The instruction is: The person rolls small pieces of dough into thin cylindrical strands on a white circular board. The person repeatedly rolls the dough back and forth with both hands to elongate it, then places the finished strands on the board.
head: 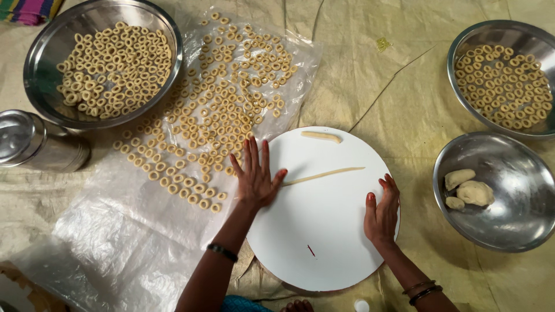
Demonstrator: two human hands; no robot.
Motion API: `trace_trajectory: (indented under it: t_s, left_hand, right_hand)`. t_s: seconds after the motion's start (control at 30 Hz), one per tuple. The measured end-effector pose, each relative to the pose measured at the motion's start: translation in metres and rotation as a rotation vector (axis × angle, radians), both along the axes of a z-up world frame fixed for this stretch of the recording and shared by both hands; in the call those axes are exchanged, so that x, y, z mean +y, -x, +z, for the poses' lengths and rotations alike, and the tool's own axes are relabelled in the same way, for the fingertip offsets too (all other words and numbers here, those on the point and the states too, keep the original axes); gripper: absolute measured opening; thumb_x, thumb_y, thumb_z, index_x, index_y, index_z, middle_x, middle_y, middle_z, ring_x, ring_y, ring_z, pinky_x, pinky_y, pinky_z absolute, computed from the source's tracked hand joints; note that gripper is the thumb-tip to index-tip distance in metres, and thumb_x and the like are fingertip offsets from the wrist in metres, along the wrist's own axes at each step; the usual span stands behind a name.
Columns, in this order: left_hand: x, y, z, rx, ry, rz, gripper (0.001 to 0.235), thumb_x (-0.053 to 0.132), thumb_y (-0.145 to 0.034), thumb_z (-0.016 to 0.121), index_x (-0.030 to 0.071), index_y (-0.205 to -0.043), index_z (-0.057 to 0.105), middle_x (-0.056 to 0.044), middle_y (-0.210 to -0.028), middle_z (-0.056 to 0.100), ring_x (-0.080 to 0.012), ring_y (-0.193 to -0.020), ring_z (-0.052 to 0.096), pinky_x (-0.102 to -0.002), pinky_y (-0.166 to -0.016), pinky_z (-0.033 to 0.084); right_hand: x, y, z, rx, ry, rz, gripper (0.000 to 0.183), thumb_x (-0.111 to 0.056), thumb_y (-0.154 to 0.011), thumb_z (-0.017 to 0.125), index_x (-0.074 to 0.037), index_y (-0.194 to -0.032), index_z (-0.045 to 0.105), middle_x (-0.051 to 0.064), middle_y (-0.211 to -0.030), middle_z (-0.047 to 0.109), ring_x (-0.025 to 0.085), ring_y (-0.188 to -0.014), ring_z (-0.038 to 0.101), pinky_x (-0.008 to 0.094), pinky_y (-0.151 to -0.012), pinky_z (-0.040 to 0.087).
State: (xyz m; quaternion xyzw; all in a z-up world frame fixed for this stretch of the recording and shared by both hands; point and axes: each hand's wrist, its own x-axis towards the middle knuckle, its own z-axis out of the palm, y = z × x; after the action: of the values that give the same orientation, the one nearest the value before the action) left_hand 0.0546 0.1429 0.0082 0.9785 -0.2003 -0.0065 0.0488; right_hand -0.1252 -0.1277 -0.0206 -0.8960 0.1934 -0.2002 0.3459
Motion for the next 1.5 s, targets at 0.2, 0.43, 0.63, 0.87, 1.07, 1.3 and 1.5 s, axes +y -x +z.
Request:
trace_trajectory:
  t_s: [0.2, 0.43, 0.63, 0.87, 1.07, 1.3, 1.5]
  left_hand:
    - [0.013, 0.063, 0.0, -0.068, 0.018, -0.184, 0.095, 0.073, -0.096, 0.027, 0.007, -0.163, 0.009, -0.024, -0.168, 0.003, -0.0372, -0.156, -0.002, -0.071, -0.116, -0.003]
    - [0.001, 0.007, 0.0, -0.014, -0.074, -0.069, 0.094, 0.073, -0.097, 0.025, 0.009, -0.162, 0.006, -0.022, -0.169, -0.001, -0.0352, -0.156, -0.005, -0.072, -0.115, -0.005]
    - [-0.003, -0.031, 0.003, 0.024, -0.079, -0.001, 0.093, 0.073, -0.097, 0.021, 0.01, -0.164, 0.004, -0.02, -0.17, -0.004, -0.0337, -0.156, -0.008, -0.071, -0.117, -0.005]
    - [0.014, 0.058, -0.001, -0.063, -0.038, -0.217, 0.093, 0.074, -0.097, 0.022, 0.009, -0.163, 0.009, -0.022, -0.169, 0.002, -0.0353, -0.157, -0.003, -0.071, -0.117, -0.001]
    - [0.007, 0.05, 0.004, -0.052, -0.104, -0.139, 0.093, 0.073, -0.096, 0.023, 0.009, -0.161, 0.008, -0.022, -0.167, 0.001, -0.0358, -0.155, -0.004, -0.072, -0.115, -0.002]
    - [-0.018, -0.025, 0.016, 0.031, -0.004, 0.124, 0.096, 0.075, -0.095, 0.025, 0.008, -0.162, 0.007, -0.022, -0.168, -0.003, -0.0352, -0.155, -0.009, -0.071, -0.114, -0.009]
    - [-0.085, -0.021, 0.008, 0.03, -0.011, 0.029, 0.092, 0.073, -0.098, 0.023, 0.01, -0.163, 0.009, -0.021, -0.17, -0.002, -0.0326, -0.157, -0.008, -0.071, -0.117, -0.006]
  right_hand:
    - [-0.001, -0.001, -0.004, -0.007, 0.008, -0.019, 0.067, -0.053, -0.109, 0.033, 0.001, -0.149, 0.036, 0.019, -0.162, 0.037, 0.036, -0.148, 0.038, 0.053, -0.119, 0.027]
    - [-0.003, 0.0, -0.006, 0.004, 0.023, -0.002, 0.065, -0.052, -0.109, 0.033, 0.001, -0.148, 0.037, 0.019, -0.161, 0.037, 0.036, -0.149, 0.036, 0.056, -0.12, 0.025]
    - [-0.002, 0.0, -0.004, 0.039, -0.011, -0.027, 0.064, -0.049, -0.108, 0.034, 0.001, -0.148, 0.037, 0.018, -0.161, 0.038, 0.035, -0.147, 0.037, 0.056, -0.118, 0.026]
    - [-0.003, 0.0, -0.007, 0.017, 0.008, -0.005, 0.064, -0.051, -0.109, 0.034, 0.0, -0.148, 0.037, 0.018, -0.161, 0.037, 0.033, -0.149, 0.036, 0.054, -0.12, 0.026]
    - [-0.001, 0.0, -0.002, 0.025, -0.022, -0.011, 0.068, -0.05, -0.108, 0.035, 0.0, -0.154, 0.032, 0.018, -0.159, 0.039, 0.033, -0.146, 0.04, 0.053, -0.12, 0.026]
    - [0.0, -0.001, 0.005, -0.026, -0.025, 0.024, 0.063, -0.041, -0.109, 0.038, 0.003, -0.154, 0.031, 0.021, -0.16, 0.037, 0.032, -0.141, 0.046, 0.051, -0.118, 0.03]
    - [0.0, 0.0, 0.004, -0.028, 0.004, 0.04, 0.058, -0.035, -0.109, 0.039, 0.003, -0.152, 0.034, 0.019, -0.161, 0.037, 0.032, -0.143, 0.045, 0.051, -0.119, 0.029]
